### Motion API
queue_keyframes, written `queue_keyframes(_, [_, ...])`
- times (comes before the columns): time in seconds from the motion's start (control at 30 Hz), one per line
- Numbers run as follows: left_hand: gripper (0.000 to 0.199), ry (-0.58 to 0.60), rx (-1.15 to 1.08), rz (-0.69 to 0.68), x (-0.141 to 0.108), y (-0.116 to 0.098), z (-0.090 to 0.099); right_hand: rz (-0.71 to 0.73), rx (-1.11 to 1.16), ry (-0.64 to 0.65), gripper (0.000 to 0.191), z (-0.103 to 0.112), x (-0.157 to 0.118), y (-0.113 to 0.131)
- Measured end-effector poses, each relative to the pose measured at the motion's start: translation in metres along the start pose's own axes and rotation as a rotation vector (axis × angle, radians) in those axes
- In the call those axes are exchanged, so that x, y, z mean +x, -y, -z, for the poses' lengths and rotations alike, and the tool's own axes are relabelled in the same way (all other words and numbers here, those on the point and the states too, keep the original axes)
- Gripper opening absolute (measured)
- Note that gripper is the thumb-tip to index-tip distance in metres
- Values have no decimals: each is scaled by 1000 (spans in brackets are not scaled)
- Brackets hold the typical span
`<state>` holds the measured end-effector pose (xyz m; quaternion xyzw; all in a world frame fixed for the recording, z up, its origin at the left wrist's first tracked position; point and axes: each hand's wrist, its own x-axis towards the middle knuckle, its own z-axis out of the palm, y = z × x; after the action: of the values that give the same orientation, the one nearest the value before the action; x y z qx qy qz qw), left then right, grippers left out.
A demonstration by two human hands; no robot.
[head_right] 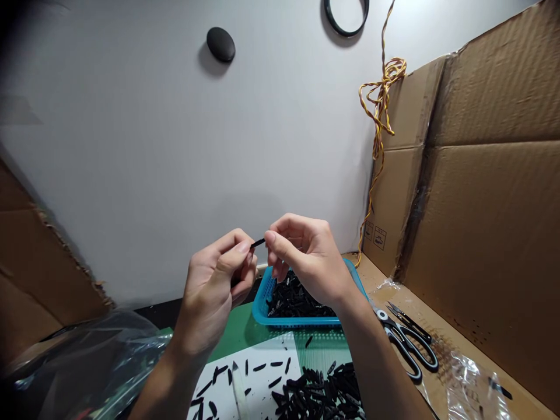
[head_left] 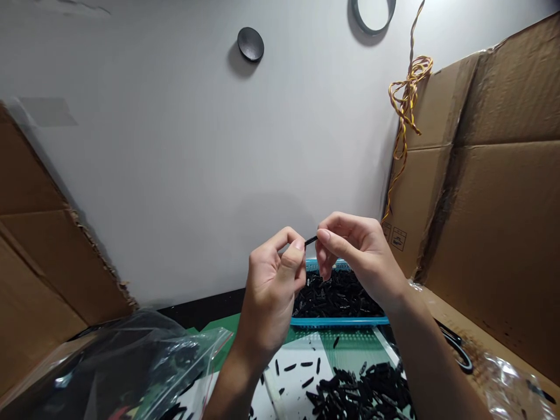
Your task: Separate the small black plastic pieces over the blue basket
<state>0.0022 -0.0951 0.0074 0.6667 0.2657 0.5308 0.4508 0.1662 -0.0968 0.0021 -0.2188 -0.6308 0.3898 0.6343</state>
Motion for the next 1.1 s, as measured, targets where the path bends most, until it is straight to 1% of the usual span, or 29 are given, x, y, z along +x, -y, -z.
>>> queue_keyframes(0.17, [43, -8, -3, 9, -1, 0, -1, 4, -13, 24, 24, 0, 0, -2])
queue_keyframes(0.4, [43, -27, -18, 20, -1, -1, -1, 21, -54, 28, 28, -2, 0, -2])
queue_keyframes(0.53, [43, -23, -12, -7, -2, -1, -1, 22, -65, 11, 30, -3, 0, -3])
queue_keyframes(0.7, [44, -67, 35, -55, -1, 2, -1, 21, -112, 9, 31, -4, -1, -1])
queue_keyframes(0.87, [44, -52, 72, -80, 0, 5, 0, 30, -220, -36, 22, -7, -2, 1])
queue_keyframes(1.1, [44, -58, 85, -79, 1, 7, 3, 51, -232, -38, 17, -7, -2, 0])
